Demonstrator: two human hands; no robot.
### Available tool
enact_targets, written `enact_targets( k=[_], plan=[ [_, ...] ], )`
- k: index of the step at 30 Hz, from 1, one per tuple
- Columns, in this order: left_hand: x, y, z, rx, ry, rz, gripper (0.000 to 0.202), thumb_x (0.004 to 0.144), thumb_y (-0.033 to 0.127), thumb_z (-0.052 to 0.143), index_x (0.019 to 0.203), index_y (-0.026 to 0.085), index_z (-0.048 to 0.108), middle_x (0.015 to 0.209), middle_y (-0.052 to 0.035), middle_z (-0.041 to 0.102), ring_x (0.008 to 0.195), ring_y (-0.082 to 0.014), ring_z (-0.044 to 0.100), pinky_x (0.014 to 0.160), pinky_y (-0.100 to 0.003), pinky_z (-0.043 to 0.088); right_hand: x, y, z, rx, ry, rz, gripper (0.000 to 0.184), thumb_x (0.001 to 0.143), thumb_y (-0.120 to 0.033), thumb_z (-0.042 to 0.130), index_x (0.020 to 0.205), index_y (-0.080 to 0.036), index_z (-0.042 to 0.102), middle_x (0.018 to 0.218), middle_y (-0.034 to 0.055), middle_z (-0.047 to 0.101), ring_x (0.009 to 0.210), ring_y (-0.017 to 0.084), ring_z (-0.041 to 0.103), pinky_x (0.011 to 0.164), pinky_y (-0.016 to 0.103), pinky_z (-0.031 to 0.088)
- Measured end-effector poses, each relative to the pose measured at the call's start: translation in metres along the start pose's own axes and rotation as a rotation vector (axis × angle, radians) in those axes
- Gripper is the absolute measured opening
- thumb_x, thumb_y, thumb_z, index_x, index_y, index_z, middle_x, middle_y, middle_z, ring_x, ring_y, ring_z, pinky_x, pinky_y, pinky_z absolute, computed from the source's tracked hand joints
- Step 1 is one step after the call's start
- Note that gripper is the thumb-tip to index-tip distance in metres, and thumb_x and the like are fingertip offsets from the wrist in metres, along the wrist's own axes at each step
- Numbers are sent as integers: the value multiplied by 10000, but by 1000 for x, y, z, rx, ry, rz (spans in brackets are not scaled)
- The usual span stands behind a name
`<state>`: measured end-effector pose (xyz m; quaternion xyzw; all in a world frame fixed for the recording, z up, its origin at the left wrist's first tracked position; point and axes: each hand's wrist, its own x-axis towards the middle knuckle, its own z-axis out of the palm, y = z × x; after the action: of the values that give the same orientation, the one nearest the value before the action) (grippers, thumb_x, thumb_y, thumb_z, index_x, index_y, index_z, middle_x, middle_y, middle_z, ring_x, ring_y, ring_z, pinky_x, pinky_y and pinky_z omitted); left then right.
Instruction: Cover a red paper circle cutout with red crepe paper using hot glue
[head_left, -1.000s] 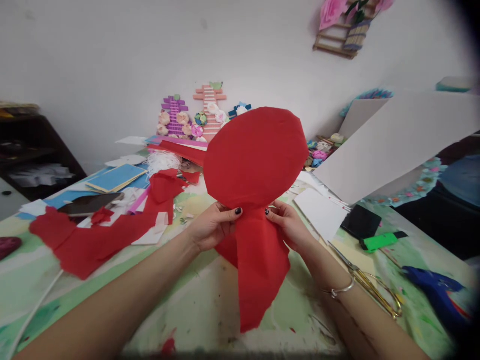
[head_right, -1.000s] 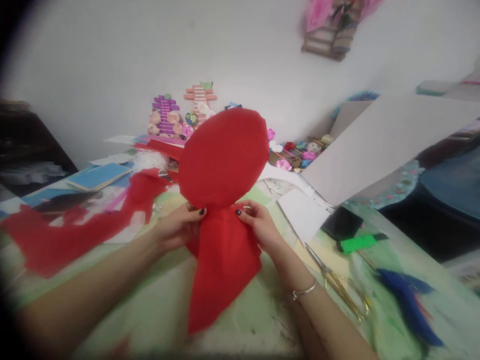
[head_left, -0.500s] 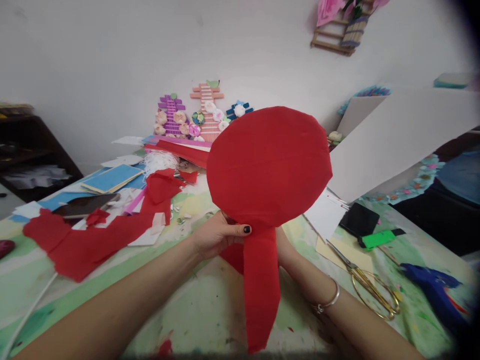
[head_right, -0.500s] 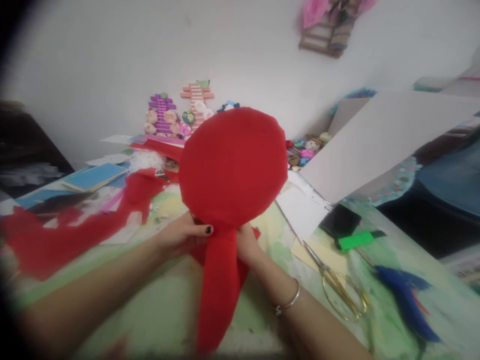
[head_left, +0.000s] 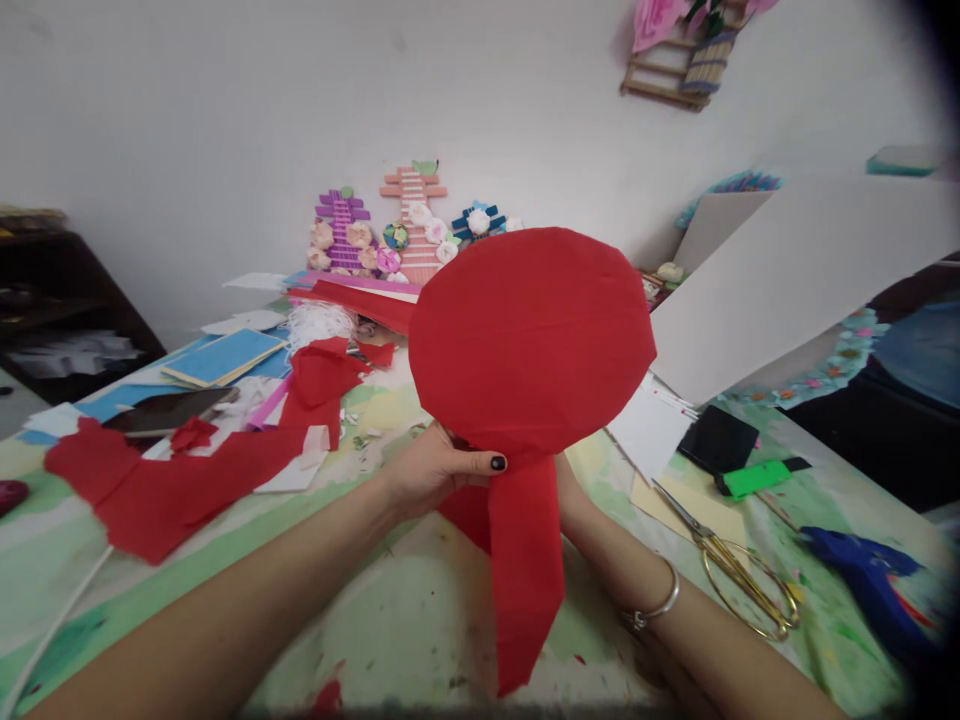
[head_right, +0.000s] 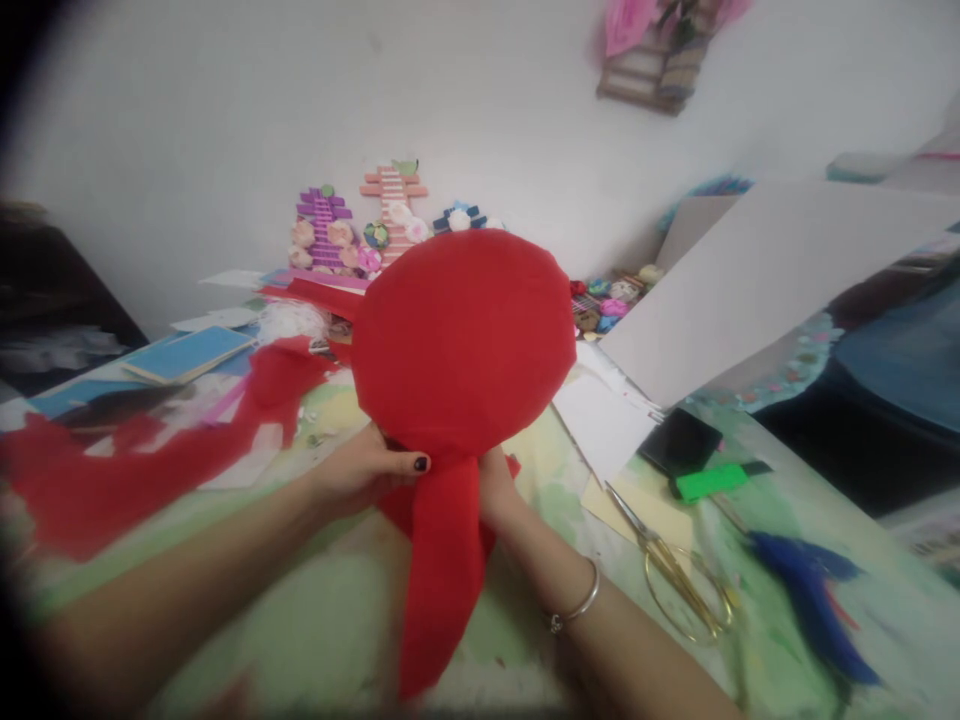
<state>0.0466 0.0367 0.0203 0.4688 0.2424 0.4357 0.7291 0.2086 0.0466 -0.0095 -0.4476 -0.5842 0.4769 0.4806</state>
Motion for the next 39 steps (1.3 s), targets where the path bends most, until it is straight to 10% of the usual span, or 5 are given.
enact_targets(
  k=[9, 13, 26, 39],
  plan=[
    [5, 8, -4, -11, 153, 130, 419, 625, 141, 811, 1024, 158, 684, 1095, -111, 712, 1044, -309, 651, 812, -373, 567, 9, -25, -16, 128, 81, -178, 268, 750, -440, 682, 909, -224, 673, 979, 60, 709, 954, 246, 636, 870, 362, 497],
    [7, 14, -8, 5, 234, 211, 472, 642, 144, 798, 1094, 166, 663, 1133, -108, 698, 1067, -307, 640, 866, -400, 557, 4, -39, -26, 201, -117, -117, 430, 809, -605, 576, 854, -193, 689, 845, 72, 714, 802, 213, 670, 776, 337, 522],
    [4, 32, -9, 469, 352, 284, 485, 556, 212, 847, 1005, 139, 681, 1135, -122, 692, 1099, -307, 610, 938, -401, 492, -1, -35, -17, 258, -320, 41, 298, 693, -284, 788, 933, -169, 654, 824, 53, 742, 750, 208, 710, 665, 307, 573],
    [-1, 26, -20, 378, 273, 122, 601, 631, 379, 825, 1173, 199, 640, 1233, -103, 655, 1165, -284, 583, 1031, -427, 436, -5, -42, -16, 243, -423, -62, 228, 837, -270, 671, 1035, -196, 585, 983, 50, 708, 848, 162, 690, 740, 266, 557]
  ],
)
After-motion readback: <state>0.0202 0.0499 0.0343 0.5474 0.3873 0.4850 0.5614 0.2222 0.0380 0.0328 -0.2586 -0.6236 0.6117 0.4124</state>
